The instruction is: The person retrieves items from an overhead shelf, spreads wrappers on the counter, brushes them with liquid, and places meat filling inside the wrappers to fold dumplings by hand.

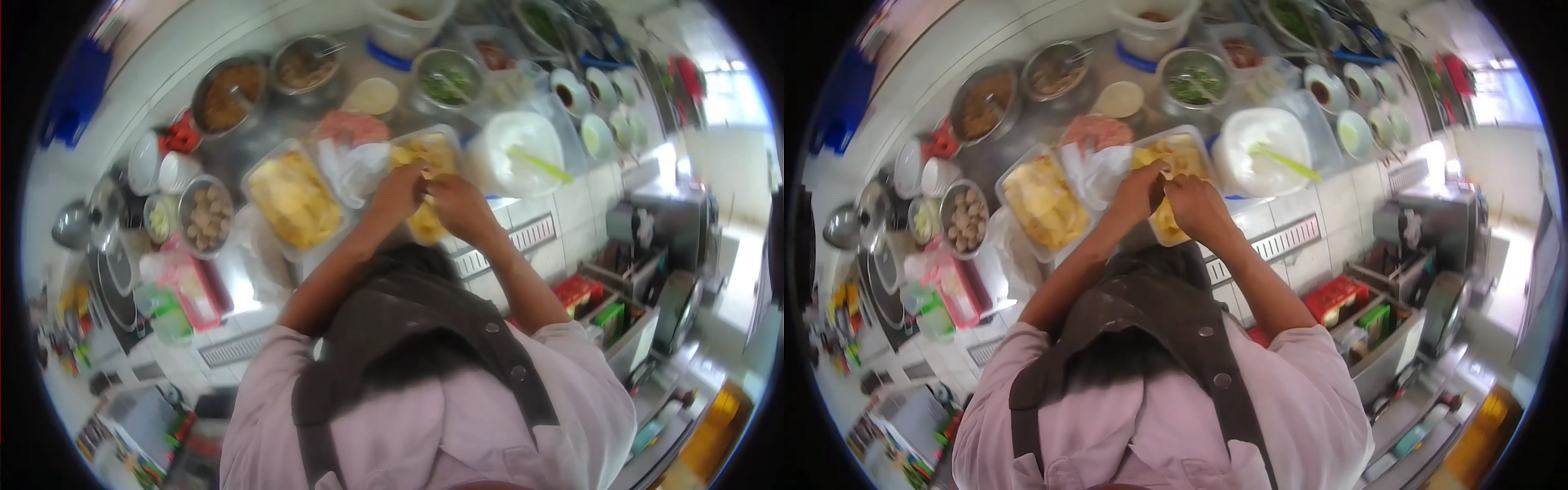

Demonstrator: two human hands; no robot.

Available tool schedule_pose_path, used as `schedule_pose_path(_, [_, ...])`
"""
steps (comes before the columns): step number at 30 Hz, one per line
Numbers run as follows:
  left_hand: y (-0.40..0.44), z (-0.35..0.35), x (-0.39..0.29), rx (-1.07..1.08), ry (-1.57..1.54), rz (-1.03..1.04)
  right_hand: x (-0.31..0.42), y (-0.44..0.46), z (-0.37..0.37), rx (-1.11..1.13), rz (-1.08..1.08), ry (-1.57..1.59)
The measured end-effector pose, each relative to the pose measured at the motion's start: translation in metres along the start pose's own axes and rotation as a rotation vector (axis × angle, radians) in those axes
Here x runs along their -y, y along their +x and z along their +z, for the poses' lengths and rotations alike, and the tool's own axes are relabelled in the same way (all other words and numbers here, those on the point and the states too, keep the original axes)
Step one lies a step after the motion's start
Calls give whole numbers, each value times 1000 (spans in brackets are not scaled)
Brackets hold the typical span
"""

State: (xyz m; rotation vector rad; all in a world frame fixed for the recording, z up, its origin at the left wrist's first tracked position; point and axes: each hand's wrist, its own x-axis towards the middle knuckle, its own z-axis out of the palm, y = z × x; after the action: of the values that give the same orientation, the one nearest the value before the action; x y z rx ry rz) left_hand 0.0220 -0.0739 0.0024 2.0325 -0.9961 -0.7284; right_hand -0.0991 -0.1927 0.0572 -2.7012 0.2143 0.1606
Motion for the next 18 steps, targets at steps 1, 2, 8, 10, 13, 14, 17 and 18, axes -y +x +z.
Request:
schedule_pose_path(1, [-19, -12, 3, -57, -143, -19, 21, 15, -5, -72, -49, 128])
schedule_pose_path(2, [-40, -24, 9, -95, -141, -44, 41, 30, -6, -144, -96, 254])
schedule_pose_path(8, [-186, -60, 63, -262, -654, -336, 133, 173, 93, 157, -272, 372])
schedule_pose_path(10, [-209, -67, 76, -289, -706, -392, 147, 212, 126, -217, -349, 202])
schedule_pose_path(13, [-224, -73, 92, -465, -728, -460, 162, 239, 132, 69, -125, 46])
schedule_pose_path(14, [-223, -75, 99, -557, -772, -404, 165, 244, 133, 76, -144, 30])
schedule_pose_path(17, [-219, -88, 105, -678, -827, -350, 165, 245, 129, 86, -179, -73])
schedule_pose_path(18, [-215, -95, 107, -685, -819, -347, 168, 243, 128, 89, -193, -87])
